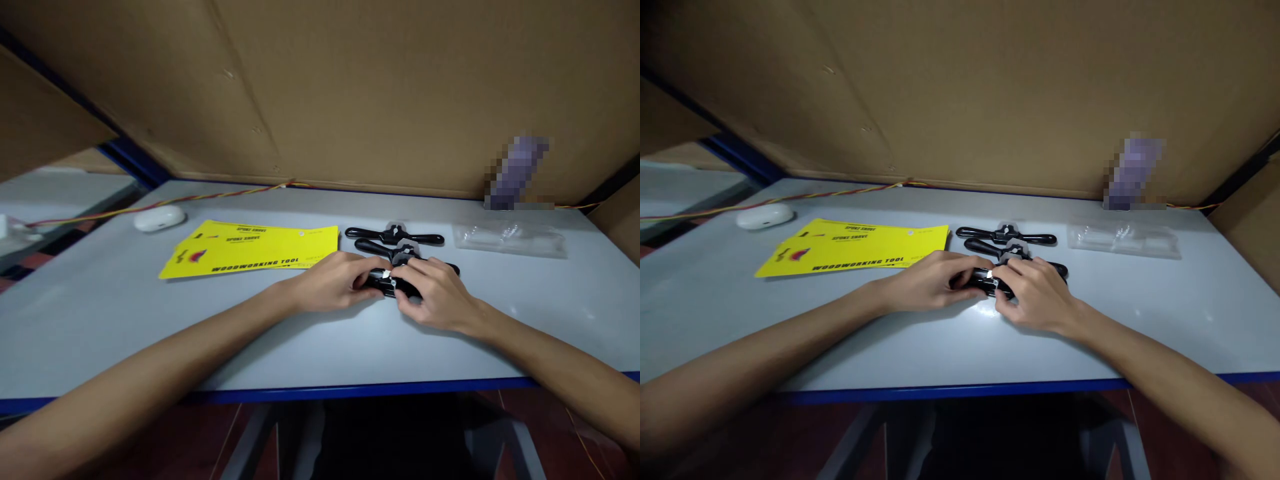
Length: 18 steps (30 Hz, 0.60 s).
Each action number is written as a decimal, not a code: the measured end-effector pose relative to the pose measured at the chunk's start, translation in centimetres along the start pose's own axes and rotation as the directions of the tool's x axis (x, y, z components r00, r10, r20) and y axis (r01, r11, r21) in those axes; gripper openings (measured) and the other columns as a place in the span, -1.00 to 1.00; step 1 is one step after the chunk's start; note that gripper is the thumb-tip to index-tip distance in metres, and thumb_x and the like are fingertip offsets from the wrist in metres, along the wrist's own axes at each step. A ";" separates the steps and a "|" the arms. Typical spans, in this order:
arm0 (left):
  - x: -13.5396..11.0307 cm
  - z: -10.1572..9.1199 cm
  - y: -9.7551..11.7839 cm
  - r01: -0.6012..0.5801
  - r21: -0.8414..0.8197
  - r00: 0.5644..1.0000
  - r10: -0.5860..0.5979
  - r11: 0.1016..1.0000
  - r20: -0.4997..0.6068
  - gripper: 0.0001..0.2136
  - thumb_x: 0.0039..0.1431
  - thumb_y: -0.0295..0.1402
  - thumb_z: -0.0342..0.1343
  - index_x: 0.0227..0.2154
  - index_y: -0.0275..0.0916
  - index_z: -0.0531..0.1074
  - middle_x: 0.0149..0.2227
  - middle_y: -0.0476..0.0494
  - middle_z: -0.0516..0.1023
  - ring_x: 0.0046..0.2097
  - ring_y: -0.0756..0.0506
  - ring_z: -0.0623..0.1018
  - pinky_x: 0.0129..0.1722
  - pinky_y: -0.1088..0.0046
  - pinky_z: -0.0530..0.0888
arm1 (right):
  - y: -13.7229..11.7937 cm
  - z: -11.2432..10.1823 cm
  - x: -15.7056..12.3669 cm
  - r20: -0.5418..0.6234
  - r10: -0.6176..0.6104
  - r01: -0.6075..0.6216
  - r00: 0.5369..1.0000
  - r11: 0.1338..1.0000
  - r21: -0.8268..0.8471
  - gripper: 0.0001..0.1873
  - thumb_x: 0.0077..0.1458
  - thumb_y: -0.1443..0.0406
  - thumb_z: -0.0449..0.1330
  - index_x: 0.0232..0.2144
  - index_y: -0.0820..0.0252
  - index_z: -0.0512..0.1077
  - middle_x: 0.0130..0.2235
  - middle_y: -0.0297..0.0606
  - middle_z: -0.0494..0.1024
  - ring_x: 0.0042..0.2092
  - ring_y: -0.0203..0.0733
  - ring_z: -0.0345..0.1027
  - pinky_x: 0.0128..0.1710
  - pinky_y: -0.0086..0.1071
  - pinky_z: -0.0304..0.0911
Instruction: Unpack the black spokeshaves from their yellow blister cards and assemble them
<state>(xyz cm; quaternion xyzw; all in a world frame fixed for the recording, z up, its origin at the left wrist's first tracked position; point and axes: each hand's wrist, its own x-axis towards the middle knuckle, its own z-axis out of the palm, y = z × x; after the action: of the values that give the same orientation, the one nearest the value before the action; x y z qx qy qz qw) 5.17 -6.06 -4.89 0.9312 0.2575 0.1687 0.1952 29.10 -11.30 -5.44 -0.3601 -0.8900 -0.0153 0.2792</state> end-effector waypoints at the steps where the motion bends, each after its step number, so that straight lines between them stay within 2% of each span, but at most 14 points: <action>1: 0.0 0.0 0.0 0.001 0.001 1.000 -0.001 1.000 0.001 -0.65 0.28 -0.26 0.16 0.07 -0.28 0.48 -0.55 0.09 0.38 -0.52 0.01 0.39 -0.47 0.51 0.29 | 0.0 0.0 0.0 0.021 -0.018 0.018 1.000 1.000 -0.002 -0.75 0.23 0.31 0.12 -0.15 0.24 0.57 -0.33 -0.21 0.56 -0.33 -0.19 0.32 -0.27 -0.29 0.16; 5: 0.0 -0.1 0.0 -0.007 -0.010 1.000 0.007 1.000 -0.005 -0.64 0.28 -0.25 0.15 0.09 -0.27 0.47 -0.56 0.09 0.38 -0.51 0.01 0.40 -0.46 0.51 0.31 | 0.2 -0.1 0.0 0.069 -0.102 0.102 0.992 0.995 0.003 -0.78 0.29 0.27 0.15 -0.19 0.19 0.59 -0.32 -0.24 0.53 -0.35 -0.22 0.27 -0.25 -0.28 0.13; 11: -0.1 0.0 -0.1 -0.013 -0.001 1.000 0.013 1.000 -0.013 -0.64 0.27 -0.25 0.16 0.07 -0.28 0.48 -0.57 0.09 0.37 -0.52 0.01 0.38 -0.47 0.50 0.30 | 0.4 -0.2 0.0 0.066 -0.160 0.159 0.985 0.987 0.017 -0.74 0.33 0.26 0.13 -0.38 0.19 0.54 -0.34 -0.26 0.47 -0.35 -0.24 0.24 -0.27 -0.30 0.08; 15: 0.0 -0.1 0.0 0.003 0.001 1.000 -0.003 1.000 0.006 -0.65 0.27 -0.27 0.16 0.07 -0.29 0.49 -0.56 0.07 0.39 -0.52 0.01 0.38 -0.47 0.49 0.30 | 0.3 0.1 0.1 -0.003 -0.118 0.118 0.993 0.993 -0.005 -0.73 0.28 0.30 0.13 -0.45 0.21 0.50 -0.39 -0.27 0.44 -0.38 -0.25 0.20 -0.31 -0.30 0.08; 18: 0.0 -0.2 0.2 0.009 -0.004 1.000 -0.009 1.000 0.012 -0.63 0.28 -0.26 0.15 0.09 -0.29 0.48 -0.56 0.07 0.39 -0.53 0.01 0.37 -0.47 0.50 0.30 | 0.3 0.1 0.2 -0.031 -0.035 0.034 0.999 0.999 -0.019 -0.78 0.27 0.32 0.11 -0.31 0.24 0.56 -0.38 -0.25 0.45 -0.37 -0.23 0.23 -0.31 -0.30 0.12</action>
<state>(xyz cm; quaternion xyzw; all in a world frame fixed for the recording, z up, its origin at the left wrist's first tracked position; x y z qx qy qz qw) 5.18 -6.16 -4.66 0.9307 0.2602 0.1628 0.1991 29.16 -10.93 -5.52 -0.3471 -0.8915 -0.0339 0.2893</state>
